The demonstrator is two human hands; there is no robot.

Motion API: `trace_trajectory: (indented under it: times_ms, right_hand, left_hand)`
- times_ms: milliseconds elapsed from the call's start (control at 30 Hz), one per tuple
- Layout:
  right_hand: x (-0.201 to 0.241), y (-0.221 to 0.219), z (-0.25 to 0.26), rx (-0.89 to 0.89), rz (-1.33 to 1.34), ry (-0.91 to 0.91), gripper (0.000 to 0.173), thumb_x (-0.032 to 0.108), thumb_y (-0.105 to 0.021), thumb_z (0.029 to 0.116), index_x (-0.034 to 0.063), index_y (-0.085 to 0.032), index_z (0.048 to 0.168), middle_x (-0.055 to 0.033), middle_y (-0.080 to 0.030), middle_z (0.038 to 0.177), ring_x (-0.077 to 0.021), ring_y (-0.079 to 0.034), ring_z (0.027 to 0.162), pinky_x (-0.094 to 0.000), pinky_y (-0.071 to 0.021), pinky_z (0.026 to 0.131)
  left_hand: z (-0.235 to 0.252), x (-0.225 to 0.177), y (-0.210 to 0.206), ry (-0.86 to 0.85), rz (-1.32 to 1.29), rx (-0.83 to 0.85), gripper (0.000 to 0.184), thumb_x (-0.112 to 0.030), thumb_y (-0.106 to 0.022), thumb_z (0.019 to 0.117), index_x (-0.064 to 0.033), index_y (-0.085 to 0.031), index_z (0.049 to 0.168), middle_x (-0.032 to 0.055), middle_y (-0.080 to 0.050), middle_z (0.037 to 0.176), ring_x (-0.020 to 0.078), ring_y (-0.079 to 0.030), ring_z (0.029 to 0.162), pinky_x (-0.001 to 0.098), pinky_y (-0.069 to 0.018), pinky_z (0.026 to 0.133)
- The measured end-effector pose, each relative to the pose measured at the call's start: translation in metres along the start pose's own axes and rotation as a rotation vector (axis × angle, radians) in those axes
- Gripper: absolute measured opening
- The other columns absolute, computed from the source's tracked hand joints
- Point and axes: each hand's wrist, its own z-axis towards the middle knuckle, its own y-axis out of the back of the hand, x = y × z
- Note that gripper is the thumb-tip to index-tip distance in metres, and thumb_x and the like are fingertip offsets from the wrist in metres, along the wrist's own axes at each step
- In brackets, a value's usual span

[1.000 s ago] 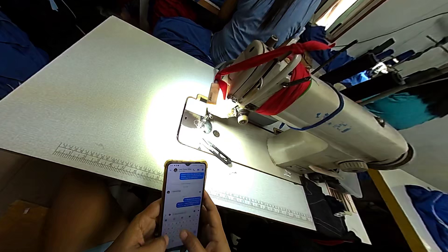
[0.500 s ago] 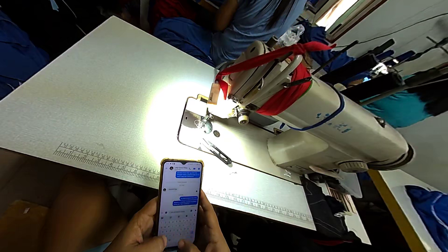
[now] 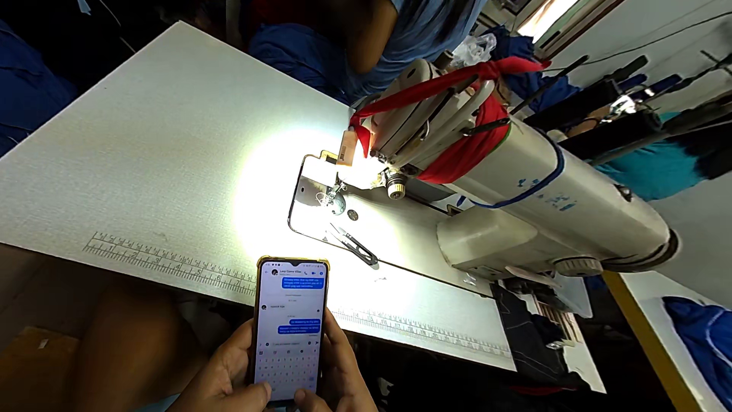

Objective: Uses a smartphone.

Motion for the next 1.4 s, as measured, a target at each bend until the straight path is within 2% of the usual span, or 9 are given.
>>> trace_trajectory:
  times_ms: [300,533,600,733,1067,1233,1400]
  right_hand:
    - [0.003,0.000,0.001,0.001,0.000,-0.029,0.086,-0.010,-0.053,0.0888,-0.0125,0.001,0.156,-0.0200,-0.047,0.147,-0.0205,-0.063,0.121,-0.0378,-0.0621,0.087]
    - [0.004,0.003,0.001,0.017,0.028,-0.042,0.081,-0.010,-0.046,0.0906,-0.0111,0.001,0.157,-0.0193,-0.046,0.148,-0.0211,-0.063,0.121,-0.0387,-0.0622,0.088]
    - [0.003,0.007,0.002,0.043,0.080,-0.037,0.079,-0.009,-0.044,0.0926,-0.0096,0.001,0.158,-0.0193,-0.046,0.150,-0.0227,-0.062,0.123,-0.0413,-0.0609,0.092]
    - [0.001,0.011,0.002,0.068,0.120,-0.020,0.078,-0.008,-0.043,0.0935,-0.0080,0.001,0.158,-0.0182,-0.045,0.150,-0.0216,-0.060,0.126,-0.0412,-0.0584,0.096]
    - [0.000,0.009,0.000,0.043,0.104,-0.027,0.080,-0.011,-0.043,0.0915,-0.0095,0.001,0.158,-0.0194,-0.045,0.150,-0.0221,-0.061,0.125,-0.0408,-0.0588,0.096]
    - [0.001,0.008,0.000,0.046,0.079,-0.022,0.079,-0.009,-0.044,0.0921,-0.0113,0.001,0.157,-0.0197,-0.043,0.151,-0.0209,-0.060,0.126,-0.0397,-0.0591,0.096]
    - [0.001,0.006,0.000,0.041,0.078,-0.023,0.079,-0.010,-0.044,0.0913,-0.0111,0.001,0.157,-0.0199,-0.044,0.150,-0.0212,-0.060,0.126,-0.0401,-0.0589,0.096]
  left_hand:
    - [0.000,0.001,0.000,-0.002,0.016,-0.011,0.066,0.016,-0.050,0.0871,-0.0127,-0.037,0.145,0.0074,-0.065,0.133,0.0210,-0.071,0.108,0.0331,-0.0640,0.071]
    - [0.001,0.000,-0.001,0.009,0.011,-0.022,0.066,0.016,-0.049,0.0870,-0.0128,-0.035,0.145,0.0081,-0.065,0.133,0.0221,-0.071,0.108,0.0340,-0.0644,0.070]
    - [0.001,-0.001,-0.002,0.005,0.003,-0.022,0.065,0.016,-0.048,0.0875,-0.0111,-0.036,0.145,0.0100,-0.065,0.132,0.0236,-0.072,0.105,0.0357,-0.0646,0.071]
    - [0.002,0.000,-0.001,-0.004,0.003,-0.007,0.065,0.016,-0.047,0.0873,-0.0100,-0.035,0.145,0.0111,-0.065,0.132,0.0246,-0.072,0.105,0.0362,-0.0645,0.072]
    - [0.003,0.000,-0.002,-0.001,0.003,0.000,0.066,0.016,-0.048,0.0875,-0.0099,-0.034,0.146,0.0106,-0.064,0.134,0.0245,-0.071,0.108,0.0366,-0.0645,0.074]
    - [0.002,0.000,-0.003,0.003,0.018,-0.016,0.064,0.013,-0.054,0.0909,-0.0128,-0.036,0.146,0.0095,-0.065,0.133,0.0240,-0.072,0.106,0.0355,-0.0648,0.072]
    - [0.001,0.000,-0.003,-0.005,0.024,-0.021,0.064,0.014,-0.054,0.0904,-0.0122,-0.036,0.145,0.0090,-0.065,0.132,0.0230,-0.072,0.106,0.0346,-0.0648,0.072]
